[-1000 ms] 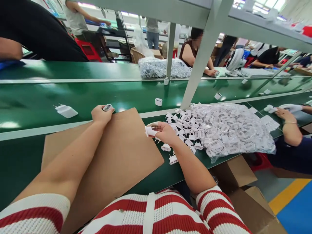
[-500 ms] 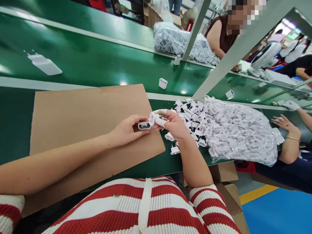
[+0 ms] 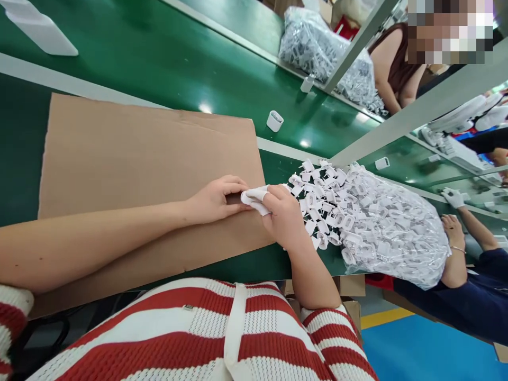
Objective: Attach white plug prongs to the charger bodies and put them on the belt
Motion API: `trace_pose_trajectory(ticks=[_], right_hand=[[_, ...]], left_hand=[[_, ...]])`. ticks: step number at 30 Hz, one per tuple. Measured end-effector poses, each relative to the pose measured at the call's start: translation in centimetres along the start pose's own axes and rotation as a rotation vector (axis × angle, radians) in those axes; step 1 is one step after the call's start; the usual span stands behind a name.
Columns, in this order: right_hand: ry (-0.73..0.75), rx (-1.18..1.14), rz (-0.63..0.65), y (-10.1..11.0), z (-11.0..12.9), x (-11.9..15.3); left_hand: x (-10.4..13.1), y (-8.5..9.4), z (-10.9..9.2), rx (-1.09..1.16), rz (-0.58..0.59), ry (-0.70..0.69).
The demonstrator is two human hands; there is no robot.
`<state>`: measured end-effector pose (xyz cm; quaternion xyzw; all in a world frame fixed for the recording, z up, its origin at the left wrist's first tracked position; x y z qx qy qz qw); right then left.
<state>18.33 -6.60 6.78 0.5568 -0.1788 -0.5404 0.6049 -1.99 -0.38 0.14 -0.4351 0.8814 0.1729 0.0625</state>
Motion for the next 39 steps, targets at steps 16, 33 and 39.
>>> trace_pose_trajectory(ticks=[16, 33, 39], right_hand=[[-0.028, 0.094, -0.091, -1.6, 0.3, -0.2], [-0.029, 0.375, -0.006, -1.5, 1.4, -0.5], [-0.06, 0.421, 0.047, -1.5, 1.3, -0.6]], left_hand=[[0.0, 0.0, 0.0, 0.004, -0.009, 0.021], [-0.1, -0.1, 0.3, 0.019, -0.007, 0.006], [-0.2, -0.1, 0.4, 0.023, -0.007, 0.018]])
Point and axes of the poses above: each hand's wrist, its own x-axis away from the middle knuckle, its own y-axis out of the back of the hand, z = x × y, the point moved 1 cm from there along -x, towards the middle knuckle, and after that the axes turned 8 degrees about x, right-handed, at the moved point
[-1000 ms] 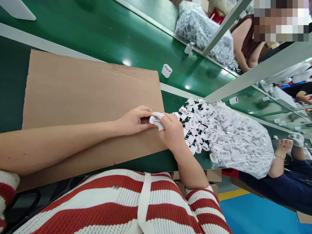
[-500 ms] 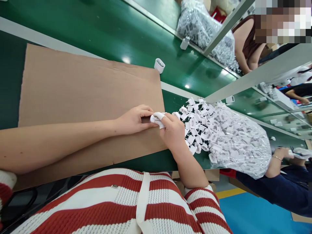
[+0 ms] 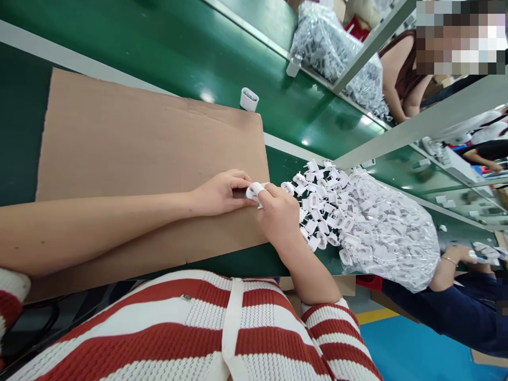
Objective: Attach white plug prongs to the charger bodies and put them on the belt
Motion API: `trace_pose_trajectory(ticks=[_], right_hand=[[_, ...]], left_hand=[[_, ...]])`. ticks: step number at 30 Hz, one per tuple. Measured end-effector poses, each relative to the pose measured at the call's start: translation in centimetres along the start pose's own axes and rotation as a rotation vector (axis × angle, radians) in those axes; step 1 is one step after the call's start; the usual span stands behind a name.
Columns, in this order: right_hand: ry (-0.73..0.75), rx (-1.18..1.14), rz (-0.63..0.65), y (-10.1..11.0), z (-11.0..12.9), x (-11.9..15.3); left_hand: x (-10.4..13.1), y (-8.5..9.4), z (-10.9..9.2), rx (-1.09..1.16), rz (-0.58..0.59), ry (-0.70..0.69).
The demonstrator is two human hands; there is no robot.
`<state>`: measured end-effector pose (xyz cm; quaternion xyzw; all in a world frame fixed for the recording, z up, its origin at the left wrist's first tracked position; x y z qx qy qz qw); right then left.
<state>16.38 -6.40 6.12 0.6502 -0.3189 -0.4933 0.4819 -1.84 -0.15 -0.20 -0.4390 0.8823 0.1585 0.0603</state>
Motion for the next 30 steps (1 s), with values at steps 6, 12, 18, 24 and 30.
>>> trace_pose_trajectory(ticks=[6, 12, 18, 24, 30], right_hand=[[-0.003, 0.012, 0.015, 0.4, 0.8, 0.4], [-0.053, -0.256, 0.098, 0.8, -0.1, 0.1], [-0.085, -0.304, -0.093, 0.0, -0.2, 1.1], [0.011, -0.141, -0.132, 0.0, 0.2, 1.4], [0.026, -0.062, -0.098, 0.0, 0.1, 0.8]], left_hand=[[0.0, 0.0, 0.1, 0.002, 0.009, -0.019], [0.5, -0.1, 0.1, -0.011, 0.029, -0.068], [0.5, 0.0, 0.0, -0.01, 0.038, -0.05], [0.4, -0.3, 0.1, -0.015, 0.035, -0.043], [0.5, -0.5, 0.0, -0.02, -0.002, -0.017]])
Point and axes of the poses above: each hand's wrist, its own x-axis away from the middle knuckle, its own y-axis out of the back of the hand, z = x × y, the point moved 1 cm from there along -x, towards the middle knuckle, and after that the axes turned 8 degrees about x, right-handed, at the moved point
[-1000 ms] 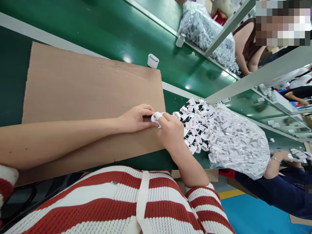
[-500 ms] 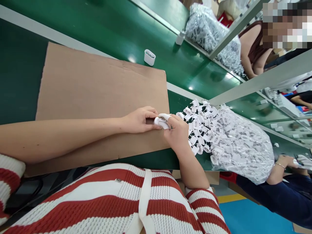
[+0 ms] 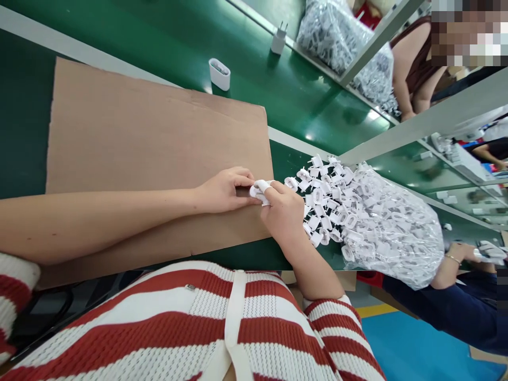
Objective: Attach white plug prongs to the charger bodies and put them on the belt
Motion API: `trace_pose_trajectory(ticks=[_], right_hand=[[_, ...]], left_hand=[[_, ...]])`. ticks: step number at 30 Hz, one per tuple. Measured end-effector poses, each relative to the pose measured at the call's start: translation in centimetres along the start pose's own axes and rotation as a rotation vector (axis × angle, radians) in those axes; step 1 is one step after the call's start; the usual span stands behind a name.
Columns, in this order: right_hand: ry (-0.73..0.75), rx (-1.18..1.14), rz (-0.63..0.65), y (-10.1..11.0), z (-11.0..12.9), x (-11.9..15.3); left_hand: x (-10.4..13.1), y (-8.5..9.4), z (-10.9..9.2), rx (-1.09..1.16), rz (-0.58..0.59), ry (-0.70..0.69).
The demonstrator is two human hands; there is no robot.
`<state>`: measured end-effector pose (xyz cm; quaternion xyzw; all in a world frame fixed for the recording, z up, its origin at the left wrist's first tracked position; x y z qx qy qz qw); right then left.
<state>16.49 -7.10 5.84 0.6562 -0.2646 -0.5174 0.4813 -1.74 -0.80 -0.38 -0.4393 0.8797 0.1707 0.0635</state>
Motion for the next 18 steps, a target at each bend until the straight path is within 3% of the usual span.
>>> trace_pose_trajectory(ticks=[4, 7, 10, 12, 15, 18], right_hand=[[-0.115, -0.072, 0.064, -0.7, -0.3, 0.4], [-0.189, -0.271, 0.109, -1.1, -1.2, 0.8], [-0.181, -0.504, 0.129, -1.0, -2.7, 0.8], [-0.174, -0.434, 0.173, -0.5, -4.0, 0.8], [-0.196, -0.123, 0.385, 0.0, -5.3, 1.0], [-0.238, 0.026, 0.553, 0.0, -5.6, 1.0]], left_hand=[[0.1, -0.3, -0.1, -0.019, -0.028, 0.018], [-0.1, -0.3, -0.5, -0.016, 0.015, 0.035], [-1.2, 1.7, -0.4, -0.055, -0.078, 0.15], [-2.6, 5.0, 0.1, -0.134, -0.289, 0.232], [-5.1, 12.3, 0.8, -0.286, -0.62, 0.298], [-7.2, 19.0, 0.8, -0.418, -0.834, 0.356]])
Point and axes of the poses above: each hand's wrist, its own x-axis away from the middle knuckle, its own y-axis out of the back of the hand, z = x × y, the point moved 1 cm from there along -x, towards the middle knuckle, and after that the axes turned 8 degrees about x, right-handed, at the moved point
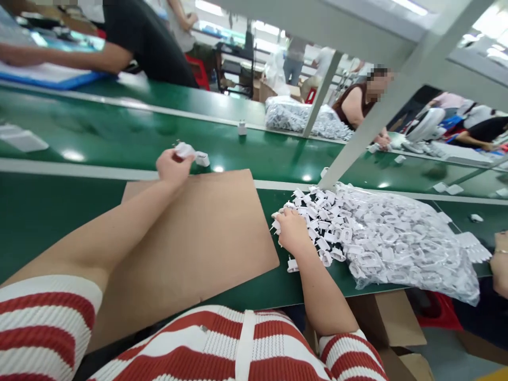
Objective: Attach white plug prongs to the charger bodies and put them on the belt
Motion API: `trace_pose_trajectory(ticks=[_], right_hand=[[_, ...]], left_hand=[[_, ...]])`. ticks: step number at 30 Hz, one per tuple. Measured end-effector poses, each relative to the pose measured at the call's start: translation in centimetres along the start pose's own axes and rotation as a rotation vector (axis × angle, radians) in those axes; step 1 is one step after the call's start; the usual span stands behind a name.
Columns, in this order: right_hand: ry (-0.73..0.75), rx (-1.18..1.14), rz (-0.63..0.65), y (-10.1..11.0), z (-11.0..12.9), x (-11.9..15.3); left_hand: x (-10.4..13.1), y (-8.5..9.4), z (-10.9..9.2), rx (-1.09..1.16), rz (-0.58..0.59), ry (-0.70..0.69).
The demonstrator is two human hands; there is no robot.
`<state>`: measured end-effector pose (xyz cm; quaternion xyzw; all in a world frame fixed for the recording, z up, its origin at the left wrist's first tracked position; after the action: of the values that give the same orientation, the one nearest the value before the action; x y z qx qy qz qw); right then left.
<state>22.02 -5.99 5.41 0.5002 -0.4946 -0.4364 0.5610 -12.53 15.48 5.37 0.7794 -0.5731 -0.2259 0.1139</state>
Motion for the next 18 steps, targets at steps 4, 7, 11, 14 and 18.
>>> trace_pose_trajectory(ticks=[4, 7, 11, 14, 18], right_hand=[[-0.052, -0.004, -0.004, -0.1, 0.5, -0.7], [-0.072, -0.035, -0.035, -0.1, 0.6, -0.9], [-0.08, -0.086, -0.048, 0.0, 0.5, -0.8], [-0.086, -0.116, -0.047, 0.3, 0.4, -0.8], [-0.095, -0.147, -0.067, 0.5, 0.4, -0.8]], left_hand=[[-3.9, 1.3, -0.3, -0.092, -0.043, 0.049], [-3.3, 0.3, -0.4, -0.153, -0.112, 0.017], [-2.0, -1.9, 0.5, -0.261, -0.092, -0.157], [-2.6, -2.7, 1.5, -0.354, 0.039, -0.204], [-4.1, -2.4, 1.8, -0.322, 0.276, -0.238]])
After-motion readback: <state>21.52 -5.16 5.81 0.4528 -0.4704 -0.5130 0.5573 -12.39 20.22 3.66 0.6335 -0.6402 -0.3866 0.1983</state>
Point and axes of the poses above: each hand's wrist, its own x-axis away from the middle knuckle, its own y-axis out of the back of the hand, z = x × y, the point moved 1 cm from there along -x, towards the middle knuckle, and after that the axes turned 8 degrees about x, right-handed, at the moved point
